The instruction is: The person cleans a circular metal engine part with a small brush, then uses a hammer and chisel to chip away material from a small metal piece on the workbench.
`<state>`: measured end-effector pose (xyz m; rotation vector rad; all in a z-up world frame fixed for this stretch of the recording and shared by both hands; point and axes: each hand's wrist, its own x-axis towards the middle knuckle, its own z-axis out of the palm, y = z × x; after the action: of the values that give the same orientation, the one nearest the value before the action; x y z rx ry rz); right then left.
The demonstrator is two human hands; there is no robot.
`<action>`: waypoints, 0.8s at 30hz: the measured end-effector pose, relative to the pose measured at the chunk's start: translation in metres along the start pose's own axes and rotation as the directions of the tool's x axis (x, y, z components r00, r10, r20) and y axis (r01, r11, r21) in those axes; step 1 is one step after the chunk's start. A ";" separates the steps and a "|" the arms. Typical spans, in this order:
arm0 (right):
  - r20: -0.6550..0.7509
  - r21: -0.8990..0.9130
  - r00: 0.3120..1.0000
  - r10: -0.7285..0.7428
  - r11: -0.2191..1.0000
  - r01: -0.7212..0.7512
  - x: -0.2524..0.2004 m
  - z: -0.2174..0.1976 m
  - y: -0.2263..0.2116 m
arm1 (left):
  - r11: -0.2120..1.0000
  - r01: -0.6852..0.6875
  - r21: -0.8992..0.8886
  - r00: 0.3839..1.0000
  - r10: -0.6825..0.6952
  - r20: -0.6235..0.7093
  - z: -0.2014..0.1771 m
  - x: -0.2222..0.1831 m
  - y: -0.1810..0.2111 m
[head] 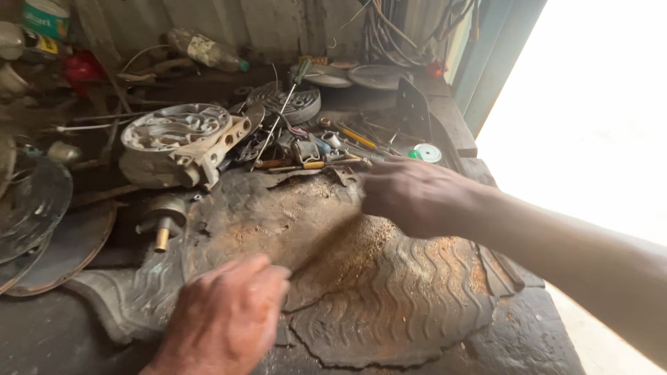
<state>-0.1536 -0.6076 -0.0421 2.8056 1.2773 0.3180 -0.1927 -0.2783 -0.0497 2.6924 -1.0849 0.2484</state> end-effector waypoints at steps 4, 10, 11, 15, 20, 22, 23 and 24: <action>0.305 -0.131 0.815 0.492 0.870 -0.476 -0.018 -0.055 -0.031 | 0.987 -0.159 -0.025 0.983 0.156 -0.092 -0.002 0.032 0.012; 0.114 -0.059 0.909 0.401 0.916 -0.396 0.015 -0.081 -0.080 | 0.910 -0.414 0.023 0.846 0.395 -0.357 -0.024 0.055 0.013; 0.194 -0.054 0.897 0.396 0.918 -0.393 0.018 -0.073 -0.090 | 0.921 -0.388 0.014 0.876 0.374 -0.306 -0.026 0.051 0.011; 0.537 0.005 0.670 0.513 0.792 -0.610 0.011 -0.053 -0.127 | 0.912 -0.406 -0.059 0.805 0.327 -0.495 -0.029 0.009 -0.020; 0.302 0.129 0.861 0.408 0.878 -0.461 0.016 -0.048 -0.179 | 0.978 0.161 -0.131 0.877 -0.202 -0.435 -0.014 -0.049 -0.080; 0.410 0.202 0.786 0.463 0.794 -0.573 0.031 -0.046 -0.184 | 0.942 0.264 -0.209 0.870 -0.326 -0.370 -0.003 -0.055 -0.105; 0.412 0.245 0.780 0.471 0.767 -0.593 0.036 -0.043 -0.186 | 0.928 0.237 -0.288 0.857 -0.339 -0.387 0.005 -0.060 -0.110; 0.415 0.287 0.774 0.479 0.738 -0.611 0.039 -0.040 -0.190 | 0.908 0.207 -0.365 0.844 -0.354 -0.402 0.012 -0.064 -0.114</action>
<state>-0.2774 -0.4551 -0.0194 3.3514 0.4399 -0.4423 -0.1577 -0.1594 -0.0933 2.2962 -0.5198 0.5775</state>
